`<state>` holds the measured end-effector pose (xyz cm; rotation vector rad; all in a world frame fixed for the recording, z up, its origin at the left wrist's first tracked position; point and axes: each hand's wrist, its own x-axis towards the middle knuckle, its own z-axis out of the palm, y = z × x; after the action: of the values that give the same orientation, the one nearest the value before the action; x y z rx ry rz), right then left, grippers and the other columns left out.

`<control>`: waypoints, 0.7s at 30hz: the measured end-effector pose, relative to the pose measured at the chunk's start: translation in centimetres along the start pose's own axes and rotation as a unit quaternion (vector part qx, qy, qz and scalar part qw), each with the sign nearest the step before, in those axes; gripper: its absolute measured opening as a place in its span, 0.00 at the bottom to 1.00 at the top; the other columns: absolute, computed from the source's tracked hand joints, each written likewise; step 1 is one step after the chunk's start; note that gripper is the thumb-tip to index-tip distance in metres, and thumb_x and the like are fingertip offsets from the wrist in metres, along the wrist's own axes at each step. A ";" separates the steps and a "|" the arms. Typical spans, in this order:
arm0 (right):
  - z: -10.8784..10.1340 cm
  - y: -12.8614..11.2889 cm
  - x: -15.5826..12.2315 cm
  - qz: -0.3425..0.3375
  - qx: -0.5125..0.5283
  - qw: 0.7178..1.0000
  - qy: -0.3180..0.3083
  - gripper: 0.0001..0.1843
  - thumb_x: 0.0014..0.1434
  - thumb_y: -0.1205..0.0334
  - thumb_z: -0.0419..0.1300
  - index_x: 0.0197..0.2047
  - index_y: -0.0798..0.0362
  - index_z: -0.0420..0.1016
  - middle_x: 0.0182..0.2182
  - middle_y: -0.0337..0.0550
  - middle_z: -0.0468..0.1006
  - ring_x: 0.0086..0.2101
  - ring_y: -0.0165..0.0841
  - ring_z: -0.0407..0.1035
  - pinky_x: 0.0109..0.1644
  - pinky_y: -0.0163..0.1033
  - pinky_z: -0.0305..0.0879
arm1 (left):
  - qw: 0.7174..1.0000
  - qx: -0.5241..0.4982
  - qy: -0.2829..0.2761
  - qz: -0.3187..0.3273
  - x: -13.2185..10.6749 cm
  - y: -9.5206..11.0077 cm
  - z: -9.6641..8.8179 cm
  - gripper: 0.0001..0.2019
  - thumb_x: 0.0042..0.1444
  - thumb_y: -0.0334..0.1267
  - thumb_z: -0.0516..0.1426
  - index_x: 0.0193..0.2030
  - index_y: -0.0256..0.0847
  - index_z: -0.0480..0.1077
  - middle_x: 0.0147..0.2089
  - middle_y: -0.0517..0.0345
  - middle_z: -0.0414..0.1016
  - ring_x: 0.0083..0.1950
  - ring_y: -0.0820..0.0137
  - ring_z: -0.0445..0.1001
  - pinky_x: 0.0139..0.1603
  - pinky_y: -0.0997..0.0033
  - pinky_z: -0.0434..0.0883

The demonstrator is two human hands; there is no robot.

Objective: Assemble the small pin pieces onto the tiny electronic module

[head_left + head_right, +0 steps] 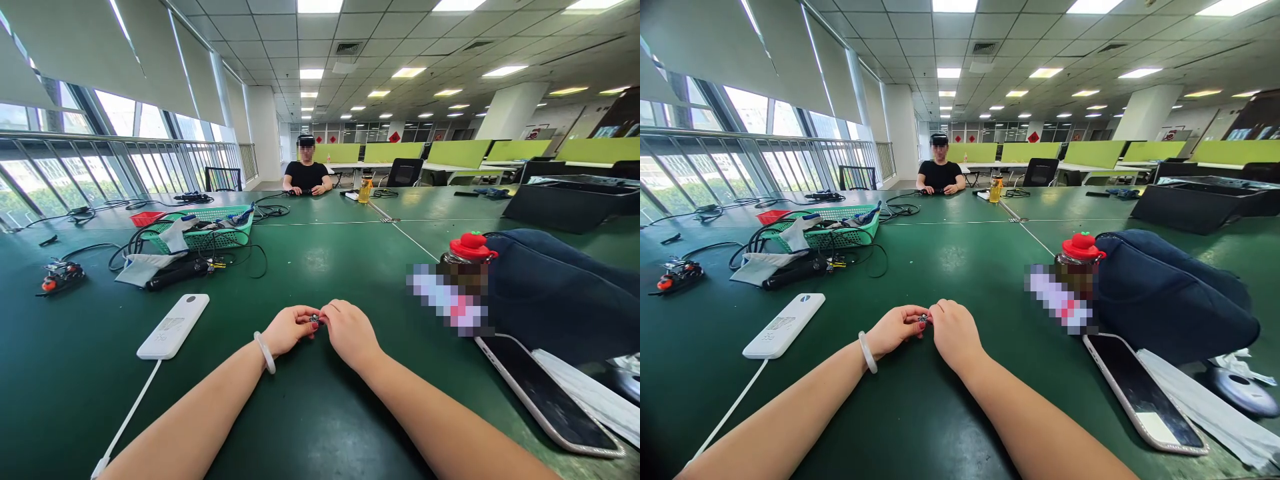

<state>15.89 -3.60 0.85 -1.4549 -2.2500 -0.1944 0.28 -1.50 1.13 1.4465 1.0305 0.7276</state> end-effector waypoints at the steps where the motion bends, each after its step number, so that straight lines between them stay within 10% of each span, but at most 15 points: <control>1: 0.0 0.0 0.0 -0.001 -0.002 1.000 -0.002 0.09 0.59 0.66 0.49 0.32 0.52 0.70 0.30 0.40 0.71 0.33 0.31 0.63 0.38 0.35 0.55 | 1.000 0.003 0.001 -0.001 -0.1 0.1 0.0 0.17 0.43 0.36 0.61 0.42 0.34 0.70 0.33 0.54 0.75 0.26 0.76 0.68 0.30 0.74 0.65; 21: -1.2 -0.2 -0.2 0.018 0.048 0.999 -0.015 0.14 0.59 0.53 0.49 0.41 0.51 0.69 0.36 0.42 0.72 0.38 0.32 0.65 0.42 0.35 0.59 | 0.999 -0.033 0.023 0.008 0.0 0.1 -0.4 0.18 0.48 0.40 0.57 0.46 0.35 0.69 0.29 0.56 0.72 0.27 0.77 0.66 0.23 0.79 0.56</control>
<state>16.10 -4.26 1.86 -1.4561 -2.2224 -0.0541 -0.08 -1.34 1.33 1.3877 1.0224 0.8024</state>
